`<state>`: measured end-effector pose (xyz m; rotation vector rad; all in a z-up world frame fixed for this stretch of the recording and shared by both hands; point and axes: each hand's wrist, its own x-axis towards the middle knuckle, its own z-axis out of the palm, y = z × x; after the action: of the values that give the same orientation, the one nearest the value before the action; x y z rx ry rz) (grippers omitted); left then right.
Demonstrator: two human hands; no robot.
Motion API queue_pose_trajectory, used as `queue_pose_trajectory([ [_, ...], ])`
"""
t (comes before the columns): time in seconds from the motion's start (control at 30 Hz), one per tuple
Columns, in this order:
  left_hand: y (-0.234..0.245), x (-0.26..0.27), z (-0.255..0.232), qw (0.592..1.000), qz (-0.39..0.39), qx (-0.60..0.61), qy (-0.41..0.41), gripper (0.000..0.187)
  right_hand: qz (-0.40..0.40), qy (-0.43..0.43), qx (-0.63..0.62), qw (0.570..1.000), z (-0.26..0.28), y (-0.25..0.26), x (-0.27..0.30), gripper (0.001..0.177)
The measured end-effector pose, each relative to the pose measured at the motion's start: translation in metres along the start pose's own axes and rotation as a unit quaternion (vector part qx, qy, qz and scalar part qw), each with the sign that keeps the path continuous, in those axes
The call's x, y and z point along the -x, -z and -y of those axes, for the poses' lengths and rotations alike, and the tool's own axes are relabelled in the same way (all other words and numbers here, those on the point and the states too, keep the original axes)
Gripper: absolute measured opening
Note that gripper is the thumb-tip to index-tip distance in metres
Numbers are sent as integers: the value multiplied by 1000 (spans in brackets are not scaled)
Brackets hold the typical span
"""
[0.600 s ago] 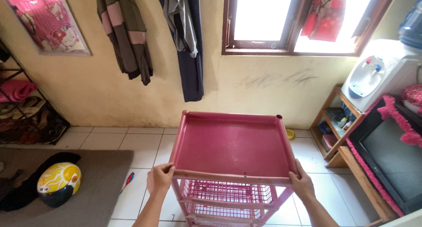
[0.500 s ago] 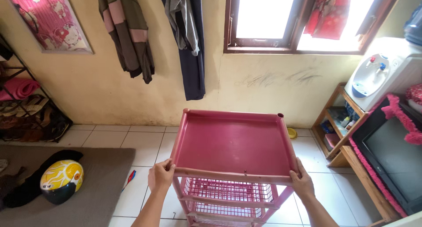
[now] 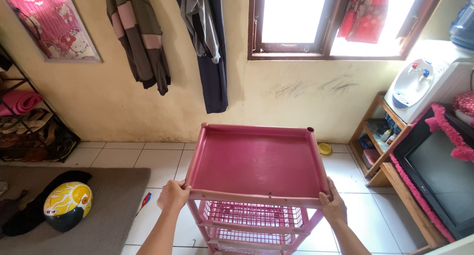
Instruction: The person disassembles a pink plastic shelving unit by hand. They remove the top tray, then detach the vertical support poles from the basket sections one by one, placing the removed parts onto the tray on the floor.
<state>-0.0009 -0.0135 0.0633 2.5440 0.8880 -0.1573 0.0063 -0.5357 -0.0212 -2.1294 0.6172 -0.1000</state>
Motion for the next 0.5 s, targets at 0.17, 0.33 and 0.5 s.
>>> queue_pose_trajectory([
  [0.17,1,6,-2,1000,-8,19,2,29,16,10,-22,1000,-9,-1,-7,75],
  [0.33,-11,3,11,995,-6,97,21,38,-22,16,-37,999,-27,-5,-16,73],
  [0.5,-47,-18,29,978,-11,207,-13,44,0,-33,-143,989,-32,-11,-16,56],
])
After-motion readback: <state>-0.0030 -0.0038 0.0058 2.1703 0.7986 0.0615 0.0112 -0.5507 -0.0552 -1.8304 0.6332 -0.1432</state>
